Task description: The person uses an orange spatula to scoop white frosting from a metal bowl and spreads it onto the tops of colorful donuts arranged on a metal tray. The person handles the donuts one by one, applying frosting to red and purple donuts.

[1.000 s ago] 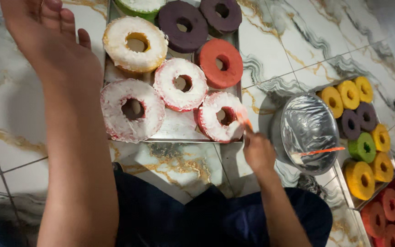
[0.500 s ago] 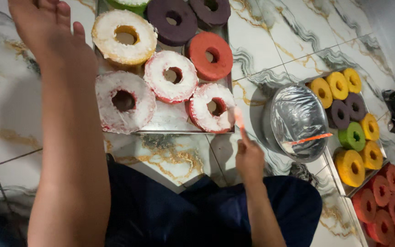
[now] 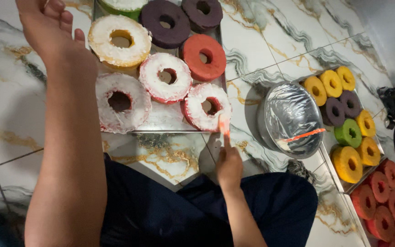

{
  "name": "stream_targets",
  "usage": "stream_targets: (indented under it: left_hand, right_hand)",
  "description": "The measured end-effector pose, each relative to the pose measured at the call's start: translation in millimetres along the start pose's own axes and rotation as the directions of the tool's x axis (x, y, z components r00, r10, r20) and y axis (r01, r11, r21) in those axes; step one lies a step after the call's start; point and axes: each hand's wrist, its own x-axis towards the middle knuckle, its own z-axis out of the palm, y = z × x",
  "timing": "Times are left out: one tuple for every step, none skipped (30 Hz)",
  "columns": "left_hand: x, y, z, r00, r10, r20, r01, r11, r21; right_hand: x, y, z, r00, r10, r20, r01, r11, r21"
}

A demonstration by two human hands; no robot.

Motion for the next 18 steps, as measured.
stream_targets:
  left_hand:
    - [-1,1,3,1.000,-0.015,-0.015,0.015,1.000,-0.001]
    - [-3,4,4,0.999,-0.028,-0.034,0.028,1.000,0.001]
    - [-4,6,4,0.999,-0.018,-0.033,0.019,1.000,0.009]
    - [-6,5,5,0.999,-0.015,-0.031,0.015,1.000,0.016]
    - [-7,4,5,1.000,-0.011,-0.028,0.012,1.000,0.023]
    - [-8,5,5,1.000,-0.007,-0.013,0.007,1.000,0.019]
    - [-8,5,5,1.000,-0.003,0.002,0.003,1.000,0.014]
    - [-7,6,2,1.000,0.001,0.013,-0.001,1.000,0.013]
    - [-6,6,1,1.000,-0.004,0.013,0.004,1.000,0.002]
    - [-4,5,1,1.000,-0.008,0.013,0.008,1.000,-0.011]
    - [-3,5,1,1.000,-0.012,0.012,0.012,1.000,-0.023]
    - [-2,4,2,1.000,-0.017,0.001,0.017,1.000,-0.019]
    - [-2,1,3,1.000,-0.022,-0.010,0.022,1.000,-0.014]
    - [-1,1,4,0.999,-0.025,-0.023,0.025,1.000,-0.009]
    - [1,1,5,1.000,-0.024,-0.010,0.023,1.000,-0.021]
    - [1,0,5,1.000,-0.023,0.003,0.023,0.999,-0.033]
    - [2,1,5,1.000,-0.021,0.016,0.022,0.999,-0.044]
    - [3,2,5,1.000,-0.026,0.003,0.026,0.999,-0.043]
  right_hand:
    - [-1,-4,1,1.000,0.002,0.028,-0.003,0.999,0.033]
    - [-5,-9,5,0.998,0.002,0.062,-0.006,0.998,0.068]
    - [-11,-16,8,0.995,-0.058,0.083,0.047,0.990,0.131]
    - [-16,-20,9,0.989,-0.114,0.099,0.094,0.977,0.190]
    - [-18,-23,8,0.979,-0.171,0.112,0.138,0.958,0.250]
    - [-15,-25,7,0.971,-0.233,0.047,0.212,0.938,0.273]
    - [-6,-26,6,0.956,-0.293,-0.019,0.285,0.913,0.291]
    - [4,-26,4,0.934,-0.348,-0.080,0.356,0.883,0.306]
    - [20,-24,2,0.968,-0.251,-0.021,0.248,0.937,0.244]
    - [40,-19,0,0.988,-0.148,0.031,0.141,0.975,0.174]
    - [63,-16,0,0.988,-0.155,0.022,0.151,0.981,0.119]
    - [83,-13,1,0.986,-0.165,0.010,0.164,0.985,0.061]
    - [90,-11,1,0.975,-0.222,0.017,0.222,0.975,0.034]
    - [95,-10,1,0.960,-0.280,0.025,0.280,0.960,0.010]
    - [97,-10,3,0.941,-0.337,0.035,0.337,0.941,-0.014]
    - [91,-11,4,0.938,-0.326,0.118,0.333,0.942,-0.044]
    - [77,-11,2,0.929,-0.310,0.200,0.330,0.941,-0.075]
    - [61,-11,-3,0.917,-0.286,0.279,0.326,0.939,-0.107]
